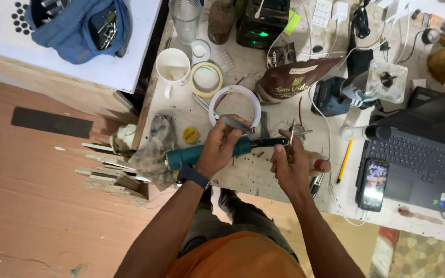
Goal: Disassembling and repairing a blue caulking gun using a screwdriver and pliers on a workbench
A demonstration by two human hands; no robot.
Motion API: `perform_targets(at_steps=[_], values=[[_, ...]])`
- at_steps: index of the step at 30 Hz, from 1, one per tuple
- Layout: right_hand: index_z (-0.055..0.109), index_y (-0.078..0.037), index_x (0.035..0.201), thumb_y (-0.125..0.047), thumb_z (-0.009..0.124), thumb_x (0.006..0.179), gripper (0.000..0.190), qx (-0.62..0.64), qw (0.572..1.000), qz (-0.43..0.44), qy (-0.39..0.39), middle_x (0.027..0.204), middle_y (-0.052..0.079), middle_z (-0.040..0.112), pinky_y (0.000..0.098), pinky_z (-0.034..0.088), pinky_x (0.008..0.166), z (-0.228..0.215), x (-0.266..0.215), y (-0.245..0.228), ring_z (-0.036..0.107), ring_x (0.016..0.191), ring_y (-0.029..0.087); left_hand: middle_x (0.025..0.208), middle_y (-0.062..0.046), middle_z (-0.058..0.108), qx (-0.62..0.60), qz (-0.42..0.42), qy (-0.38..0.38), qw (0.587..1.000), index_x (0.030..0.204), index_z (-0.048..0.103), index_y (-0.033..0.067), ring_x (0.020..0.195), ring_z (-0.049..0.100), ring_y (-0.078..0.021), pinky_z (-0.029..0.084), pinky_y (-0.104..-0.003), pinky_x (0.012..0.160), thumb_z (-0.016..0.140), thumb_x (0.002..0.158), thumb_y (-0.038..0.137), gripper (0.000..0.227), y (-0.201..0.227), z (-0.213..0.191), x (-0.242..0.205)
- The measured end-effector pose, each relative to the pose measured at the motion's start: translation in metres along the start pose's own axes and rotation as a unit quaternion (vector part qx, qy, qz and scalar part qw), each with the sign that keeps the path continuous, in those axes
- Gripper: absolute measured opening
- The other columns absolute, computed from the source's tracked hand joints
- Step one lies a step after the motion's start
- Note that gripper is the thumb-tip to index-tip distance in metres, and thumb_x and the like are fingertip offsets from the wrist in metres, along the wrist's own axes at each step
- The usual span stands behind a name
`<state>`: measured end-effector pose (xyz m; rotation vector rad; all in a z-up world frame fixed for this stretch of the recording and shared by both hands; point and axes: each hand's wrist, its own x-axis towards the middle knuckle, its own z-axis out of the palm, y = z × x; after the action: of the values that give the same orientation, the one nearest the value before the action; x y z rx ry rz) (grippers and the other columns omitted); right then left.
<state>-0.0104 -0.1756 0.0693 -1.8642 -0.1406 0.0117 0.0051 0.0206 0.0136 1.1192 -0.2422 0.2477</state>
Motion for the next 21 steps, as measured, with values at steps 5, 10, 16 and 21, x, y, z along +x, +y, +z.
perform_targets(at_steps=[5,10,16,21], values=[[0.051,0.004,0.142,-0.010,0.051,0.108,0.037,-0.001,0.999,-0.013,0.037,0.074,0.016,0.067,0.0220,0.050,0.038,-0.001,-0.015,-0.003,0.063,0.051,0.014,0.134,-0.027,0.062,-0.088,-0.029,-0.019,0.996,0.130,0.046,0.0000,0.127,0.060,-0.0348,0.051,-0.056,0.108,0.045,0.111,0.008,0.020,0.026,0.016,-0.006],[0.064,-0.003,0.101,-0.028,0.035,0.112,0.040,-0.081,0.989,-0.097,0.077,0.060,0.009,0.065,0.0255,0.045,0.037,-0.011,-0.038,-0.015,0.059,0.042,0.017,0.133,-0.029,0.062,-0.230,-0.098,0.009,0.968,0.130,0.038,0.0071,0.122,0.066,-0.0373,0.053,-0.053,0.107,0.051,0.109,0.018,0.027,0.060,0.039,-0.019],[0.075,-0.017,0.106,-0.021,0.062,0.102,0.014,-0.400,0.890,-0.214,-0.044,0.079,0.007,0.071,0.0356,0.054,0.052,-0.033,-0.070,0.050,0.068,0.061,0.027,0.140,-0.030,0.057,-0.278,-0.133,-0.015,0.951,0.129,0.039,0.0129,0.126,0.063,-0.0397,0.050,-0.052,0.110,0.050,0.108,0.016,0.025,0.097,0.046,-0.032],[0.073,-0.024,0.121,-0.017,0.057,0.099,0.029,-0.427,0.867,-0.248,-0.067,0.095,0.009,0.064,0.0431,0.052,0.071,-0.037,-0.075,0.105,0.063,0.084,0.032,0.143,-0.031,0.055,-0.285,-0.131,-0.034,0.949,0.124,0.040,0.0137,0.126,0.063,-0.0382,0.047,-0.057,0.111,0.050,0.107,0.013,0.019,0.123,0.058,-0.041]])
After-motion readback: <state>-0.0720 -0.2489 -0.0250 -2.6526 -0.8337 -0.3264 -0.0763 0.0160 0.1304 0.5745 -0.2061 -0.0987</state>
